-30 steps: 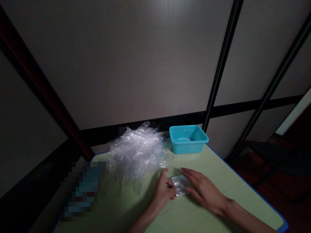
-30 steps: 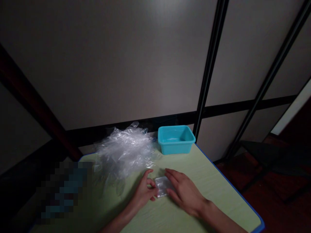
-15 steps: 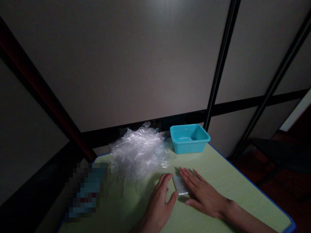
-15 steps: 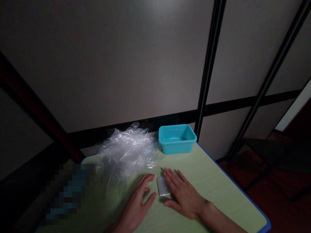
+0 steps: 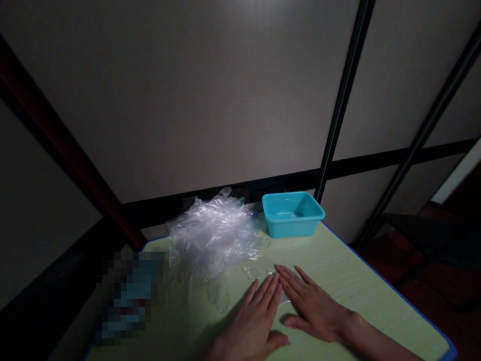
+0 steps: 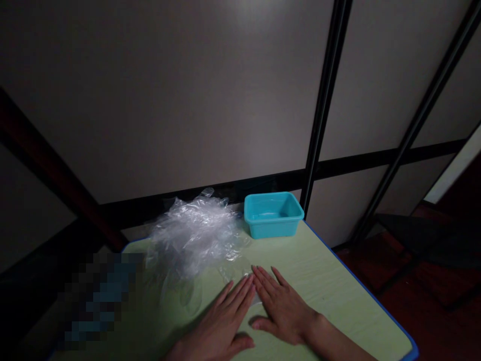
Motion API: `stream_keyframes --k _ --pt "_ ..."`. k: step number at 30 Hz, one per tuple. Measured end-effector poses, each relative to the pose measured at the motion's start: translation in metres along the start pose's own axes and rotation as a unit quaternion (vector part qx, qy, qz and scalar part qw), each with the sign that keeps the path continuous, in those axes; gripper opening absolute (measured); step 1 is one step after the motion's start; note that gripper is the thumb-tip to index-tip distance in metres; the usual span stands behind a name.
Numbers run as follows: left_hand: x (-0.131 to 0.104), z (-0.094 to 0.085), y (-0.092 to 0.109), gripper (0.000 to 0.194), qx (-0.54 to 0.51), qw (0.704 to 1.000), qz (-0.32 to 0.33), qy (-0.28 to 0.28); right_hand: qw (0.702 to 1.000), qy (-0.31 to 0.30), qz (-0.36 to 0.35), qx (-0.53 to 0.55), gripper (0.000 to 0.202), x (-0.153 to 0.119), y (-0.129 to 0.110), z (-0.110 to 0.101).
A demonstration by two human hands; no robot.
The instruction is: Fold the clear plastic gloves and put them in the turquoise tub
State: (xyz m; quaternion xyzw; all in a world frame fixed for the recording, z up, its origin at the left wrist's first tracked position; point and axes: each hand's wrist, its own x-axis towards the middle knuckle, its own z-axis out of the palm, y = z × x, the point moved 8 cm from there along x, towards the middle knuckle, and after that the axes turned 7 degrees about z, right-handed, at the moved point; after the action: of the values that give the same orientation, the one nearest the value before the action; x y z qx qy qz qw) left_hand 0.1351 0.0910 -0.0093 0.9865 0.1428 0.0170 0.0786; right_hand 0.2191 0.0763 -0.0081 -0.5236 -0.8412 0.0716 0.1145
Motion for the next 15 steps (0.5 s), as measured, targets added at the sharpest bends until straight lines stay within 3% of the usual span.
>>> stream_keyframes --k 7,10,12,15 --pt "-0.002 -0.005 -0.001 0.077 -0.022 1.0 0.002 0.008 0.998 -0.045 0.023 0.044 0.079 0.002 0.006 0.005" --pt "-0.006 -0.004 -0.004 0.081 -0.039 0.999 -0.017 0.024 0.995 -0.031 0.028 0.087 0.085 0.0 0.011 -0.007" --pt "-0.008 -0.003 -0.008 0.083 -0.063 0.997 -0.034 0.038 0.996 -0.008 0.029 0.089 0.07 -0.003 0.013 -0.02" --pt "-0.01 -0.002 -0.013 0.078 -0.105 0.991 -0.054 0.06 0.999 0.014 0.026 0.031 0.026 -0.005 0.012 -0.03"
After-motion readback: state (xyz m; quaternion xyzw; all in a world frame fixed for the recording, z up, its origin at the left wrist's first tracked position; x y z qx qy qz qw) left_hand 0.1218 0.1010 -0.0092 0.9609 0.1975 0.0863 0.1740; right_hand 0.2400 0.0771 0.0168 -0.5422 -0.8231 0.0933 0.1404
